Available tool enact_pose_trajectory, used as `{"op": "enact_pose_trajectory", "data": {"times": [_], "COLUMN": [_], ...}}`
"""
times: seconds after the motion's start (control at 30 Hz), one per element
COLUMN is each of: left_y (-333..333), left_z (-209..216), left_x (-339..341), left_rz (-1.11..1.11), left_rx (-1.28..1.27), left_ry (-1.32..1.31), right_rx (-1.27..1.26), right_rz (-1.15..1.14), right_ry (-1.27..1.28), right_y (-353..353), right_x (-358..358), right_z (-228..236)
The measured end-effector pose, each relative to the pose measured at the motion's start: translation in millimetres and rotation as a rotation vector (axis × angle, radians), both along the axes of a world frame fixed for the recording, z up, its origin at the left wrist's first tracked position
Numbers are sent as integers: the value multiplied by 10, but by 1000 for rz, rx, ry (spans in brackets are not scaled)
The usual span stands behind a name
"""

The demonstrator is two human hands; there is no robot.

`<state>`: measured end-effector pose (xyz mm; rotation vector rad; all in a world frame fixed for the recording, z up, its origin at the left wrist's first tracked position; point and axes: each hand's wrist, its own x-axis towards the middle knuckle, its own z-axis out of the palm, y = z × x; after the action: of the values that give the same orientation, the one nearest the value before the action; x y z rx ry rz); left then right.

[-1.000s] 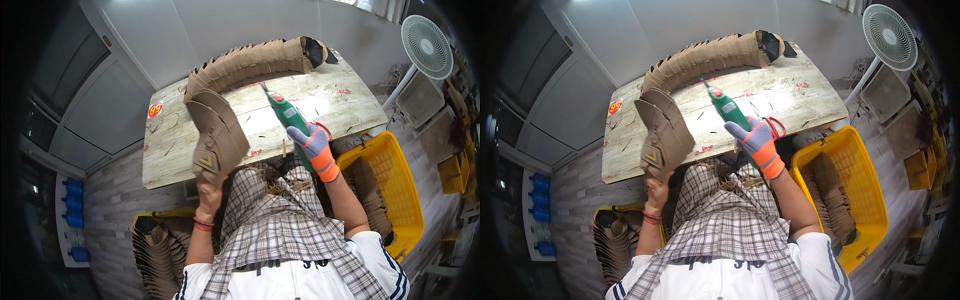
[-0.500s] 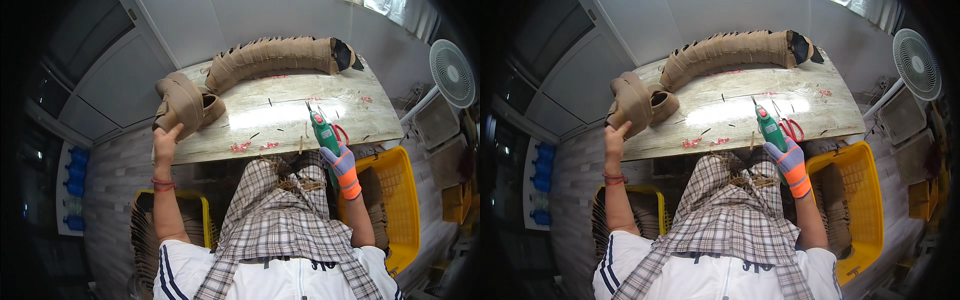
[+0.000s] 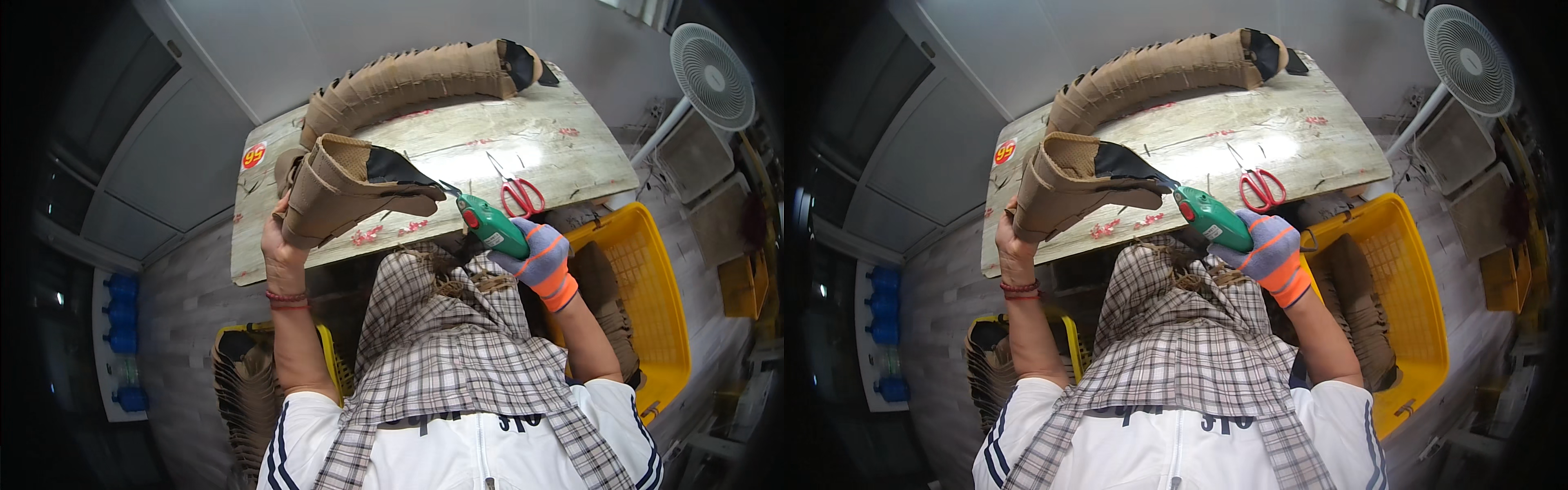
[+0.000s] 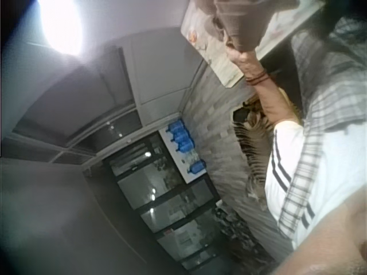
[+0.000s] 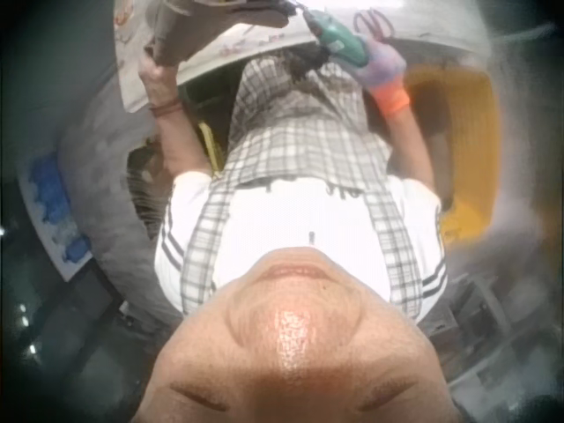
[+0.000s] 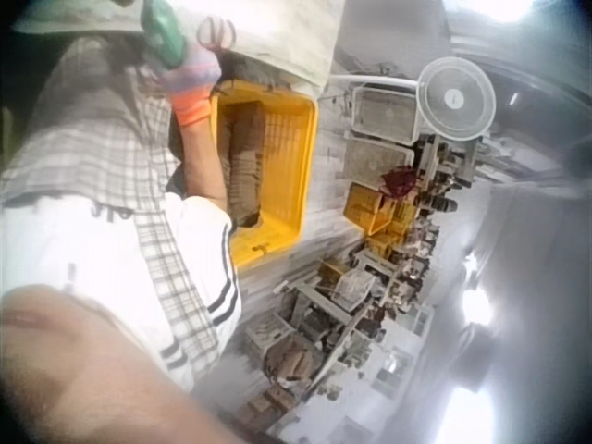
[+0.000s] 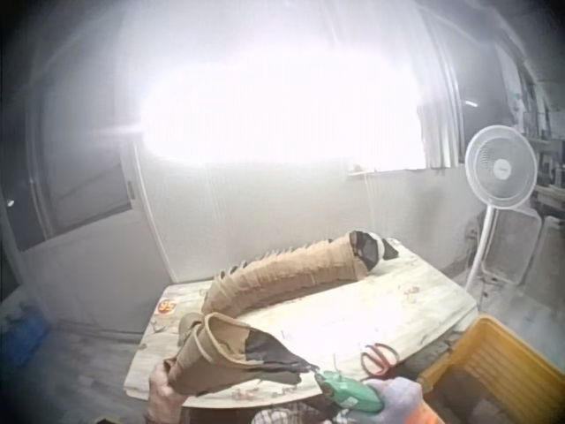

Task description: The person repeatedly trims the edges of cylindrical cardboard parts using scissors, then stacks the finished pieces on the table and transfers them into a yellow basket. A green handheld tool is also used briefly on the parts.

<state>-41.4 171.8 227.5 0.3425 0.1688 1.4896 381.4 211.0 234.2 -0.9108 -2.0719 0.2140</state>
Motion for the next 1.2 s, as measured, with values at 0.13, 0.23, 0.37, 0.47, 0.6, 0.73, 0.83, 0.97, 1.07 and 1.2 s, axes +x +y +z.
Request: {"op": "enact_pose_trajectory", "data": {"times": [0.13,0.23,0.37,0.47,0.6,0.73,0.83,0.97,1.07,1.2], "left_y": [61,74,85,106,152,180,185,199,203,195], "left_z": [-106,-186,-198,-152,-202,-256,-270,-277,-175,-218], "left_x": [168,221,296,354,347,380,401,455,597,719], "left_rz": [-33,-7,3,-26,-51,-110,-114,-79,-18,119], "left_rx": [-22,16,-4,-87,-138,-90,-69,-84,-167,-216], "left_ry": [-56,-26,-9,-41,-59,-69,-55,-39,10,122], "right_rx": [36,39,8,9,34,-1,8,13,6,-196], "right_rz": [-49,-31,-6,10,43,71,86,90,86,78], "right_ry": [-31,-40,-76,-70,-15,-27,-23,-25,13,65], "right_y": [-5,-3,0,7,7,15,5,3,-21,-92], "right_x": [115,111,91,74,39,21,-6,-44,-120,-212], "right_z": [-65,-60,-63,-66,-96,-70,-35,-32,-41,-95]}}
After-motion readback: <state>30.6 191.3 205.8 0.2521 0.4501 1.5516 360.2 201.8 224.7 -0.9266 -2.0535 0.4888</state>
